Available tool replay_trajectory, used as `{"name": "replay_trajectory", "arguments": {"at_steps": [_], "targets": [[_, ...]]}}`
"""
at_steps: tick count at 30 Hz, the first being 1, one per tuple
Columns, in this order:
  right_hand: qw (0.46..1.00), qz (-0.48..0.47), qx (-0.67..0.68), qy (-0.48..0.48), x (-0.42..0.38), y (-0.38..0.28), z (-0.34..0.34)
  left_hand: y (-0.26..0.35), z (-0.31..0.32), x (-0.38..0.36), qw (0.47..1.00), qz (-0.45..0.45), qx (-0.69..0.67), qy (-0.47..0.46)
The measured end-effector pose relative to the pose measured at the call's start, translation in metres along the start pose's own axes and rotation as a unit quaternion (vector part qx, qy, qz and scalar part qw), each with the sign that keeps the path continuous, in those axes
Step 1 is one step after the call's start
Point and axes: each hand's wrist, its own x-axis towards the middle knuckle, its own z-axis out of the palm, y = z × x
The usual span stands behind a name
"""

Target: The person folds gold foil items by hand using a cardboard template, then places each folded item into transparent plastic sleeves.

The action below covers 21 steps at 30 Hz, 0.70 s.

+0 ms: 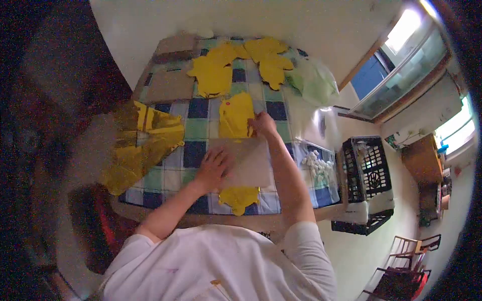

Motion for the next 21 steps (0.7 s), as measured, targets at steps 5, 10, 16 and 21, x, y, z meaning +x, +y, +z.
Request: {"name": "replay_trajectory", "arguments": {"at_steps": [5, 10, 16, 21], "targets": [[0.992, -0.011, 0.104, -0.07, 0.006, -0.002, -0.013, 0.0, 0.002, 0.001, 1.0, 0.002, -0.019, 0.009], [0.962, -0.141, 0.234, -0.028, -0.073, 0.002, -0.04, -0.002, 0.01, -0.002, 0.997, 0.03, -0.022, 0.061], [0.961, -0.224, 0.161, -0.007, -0.117, 0.064, -0.041, 0.003, -0.006, 0.0, 0.999, -0.006, -0.052, 0.005], [0.951, -0.293, 0.097, 0.038, -0.113, 0.002, -0.016, 0.001, -0.009, -0.001, 0.998, 0.022, 0.021, -0.049]]}}
